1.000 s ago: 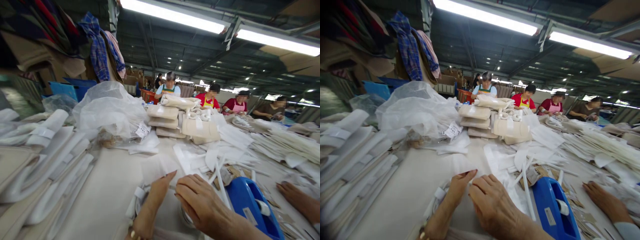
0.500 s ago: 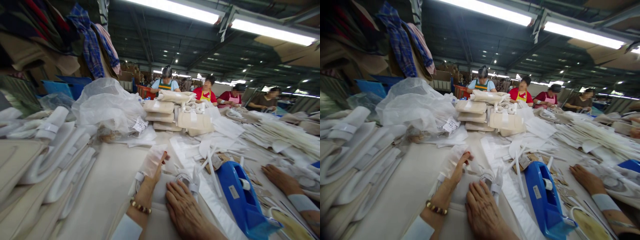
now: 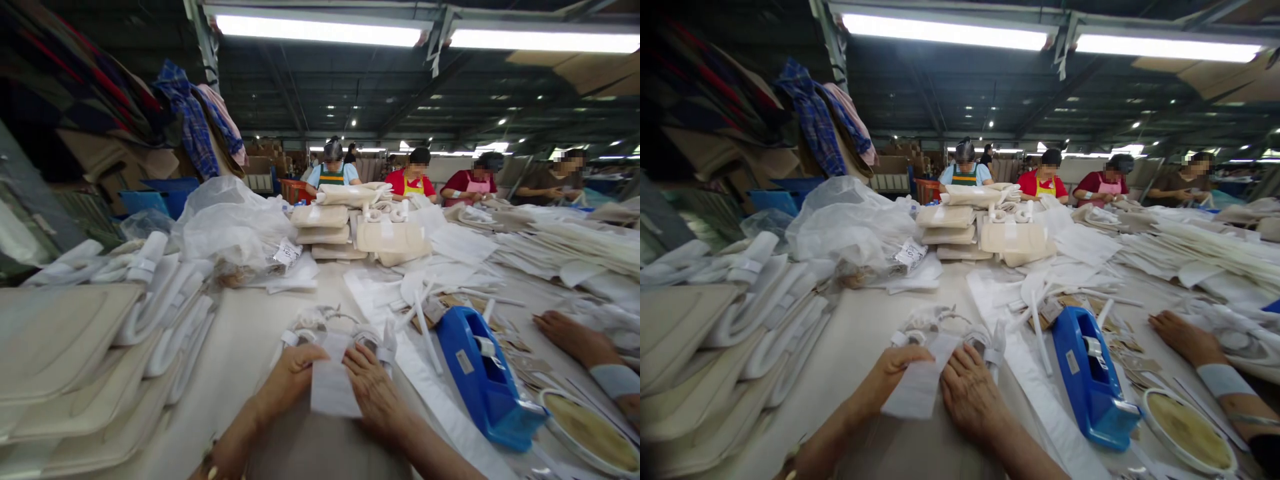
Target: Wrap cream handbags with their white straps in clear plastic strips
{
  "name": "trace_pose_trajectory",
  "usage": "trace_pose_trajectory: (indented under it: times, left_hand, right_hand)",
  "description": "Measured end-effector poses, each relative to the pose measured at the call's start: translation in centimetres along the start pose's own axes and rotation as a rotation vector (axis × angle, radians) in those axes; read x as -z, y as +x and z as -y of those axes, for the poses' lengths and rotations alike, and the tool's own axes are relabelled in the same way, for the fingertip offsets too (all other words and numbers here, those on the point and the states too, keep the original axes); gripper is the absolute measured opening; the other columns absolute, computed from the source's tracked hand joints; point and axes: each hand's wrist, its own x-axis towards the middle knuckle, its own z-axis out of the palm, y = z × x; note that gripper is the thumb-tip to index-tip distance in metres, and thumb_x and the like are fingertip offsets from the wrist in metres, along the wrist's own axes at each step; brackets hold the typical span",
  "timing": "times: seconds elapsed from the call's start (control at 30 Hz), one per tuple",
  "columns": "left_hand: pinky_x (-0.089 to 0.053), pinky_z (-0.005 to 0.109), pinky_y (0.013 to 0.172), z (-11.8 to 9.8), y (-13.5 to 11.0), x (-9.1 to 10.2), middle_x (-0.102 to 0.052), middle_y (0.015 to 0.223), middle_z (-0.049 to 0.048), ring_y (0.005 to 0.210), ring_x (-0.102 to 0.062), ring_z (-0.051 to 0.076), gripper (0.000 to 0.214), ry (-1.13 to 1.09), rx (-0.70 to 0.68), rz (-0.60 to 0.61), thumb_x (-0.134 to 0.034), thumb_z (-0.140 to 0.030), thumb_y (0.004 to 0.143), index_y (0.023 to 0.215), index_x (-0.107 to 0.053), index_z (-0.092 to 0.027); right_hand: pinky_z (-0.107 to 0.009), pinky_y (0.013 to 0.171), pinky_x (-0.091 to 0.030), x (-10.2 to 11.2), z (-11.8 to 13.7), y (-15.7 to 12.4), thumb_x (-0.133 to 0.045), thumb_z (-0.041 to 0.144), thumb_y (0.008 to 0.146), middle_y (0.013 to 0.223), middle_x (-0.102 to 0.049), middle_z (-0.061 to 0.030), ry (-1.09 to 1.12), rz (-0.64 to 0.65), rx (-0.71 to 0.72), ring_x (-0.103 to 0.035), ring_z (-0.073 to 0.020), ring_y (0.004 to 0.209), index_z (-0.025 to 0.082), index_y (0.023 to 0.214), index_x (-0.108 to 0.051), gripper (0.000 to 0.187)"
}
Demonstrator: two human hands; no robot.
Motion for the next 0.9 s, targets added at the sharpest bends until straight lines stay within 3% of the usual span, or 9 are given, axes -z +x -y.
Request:
trace_pose_trajectory:
  times: [0.07,0.17,0.37,0.53,0.63,0.7,0.9]
  left_hand:
    - [-0.050,0.034,0.085,0.5,-2.8,0.4,-0.074,0.084,0.0039,0.087,-0.067,0.021,0.009,0.197,-0.158,0.154,-0.066,-0.027,0.078,0.077,-0.071,-0.019]
    - [-0.041,0.039,0.102,1.8,-5.9,0.7,-0.073,0.102,0.0071,0.108,-0.063,0.021,0.018,0.565,-0.431,0.288,-0.051,-0.014,0.084,0.091,-0.067,-0.020]
    - [-0.032,0.046,0.112,3.6,-8.6,0.8,-0.066,0.119,0.0123,0.125,-0.050,0.020,0.032,0.936,-0.675,0.332,-0.038,-0.009,0.086,0.109,-0.060,-0.015]
    - [-0.045,0.043,0.104,3.0,-9.0,0.4,-0.065,0.118,0.0159,0.123,-0.052,0.023,0.031,1.078,-0.879,0.262,-0.035,-0.010,0.091,0.112,-0.057,-0.007]
    - [-0.048,0.043,0.102,2.4,-9.2,0.3,-0.066,0.117,0.0162,0.120,-0.054,0.025,0.032,1.093,-0.926,0.256,-0.034,-0.007,0.090,0.112,-0.057,-0.005]
    - [-0.047,0.044,0.102,2.1,-9.4,0.4,-0.064,0.120,0.0175,0.123,-0.051,0.027,0.034,1.095,-0.911,0.324,-0.034,-0.007,0.089,0.115,-0.056,-0.004]
    - [-0.039,0.048,0.108,1.6,-10.0,0.3,-0.048,0.138,0.0207,0.133,-0.037,0.030,0.052,1.175,-0.721,0.561,-0.039,-0.010,0.080,0.131,-0.043,-0.003]
  right_hand:
    - [-0.041,0.107,-0.033,0.2,0.0,0.0,-0.050,0.012,0.085,0.104,-0.067,-0.0034,0.005,-0.007,0.006,-0.055,-0.0199,0.107,0.021,0.089,-0.059,0.013]
    - [-0.041,0.104,-0.037,0.3,-0.2,0.0,-0.049,0.009,0.084,0.093,-0.067,-0.0042,-0.014,-0.039,0.037,-0.058,-0.0203,0.100,0.019,0.083,-0.059,0.014]
    - [-0.044,0.102,-0.039,0.5,-0.3,-0.6,-0.043,0.009,0.087,0.088,-0.069,-0.0070,-0.026,-0.112,0.146,-0.059,-0.0220,0.097,0.017,0.080,-0.060,0.020]
    - [-0.041,0.097,-0.042,1.3,0.0,-1.1,-0.045,0.009,0.088,0.090,-0.069,-0.0066,-0.142,-0.200,0.193,-0.059,-0.0210,0.096,0.016,0.086,-0.063,0.019]
    - [-0.040,0.094,-0.043,1.5,-0.1,-1.2,-0.047,0.010,0.087,0.092,-0.070,-0.0065,-0.168,-0.216,0.183,-0.059,-0.0213,0.094,0.016,0.088,-0.064,0.018]
    - [-0.039,0.091,-0.044,1.4,-0.3,-1.2,-0.047,0.010,0.087,0.092,-0.070,-0.0067,-0.158,-0.206,0.172,-0.059,-0.0219,0.094,0.016,0.087,-0.064,0.017]
    - [-0.036,0.087,-0.045,1.0,-1.3,-0.9,-0.046,0.012,0.089,0.090,-0.070,-0.0074,-0.137,-0.174,0.186,-0.058,-0.0216,0.094,0.014,0.085,-0.065,0.019]
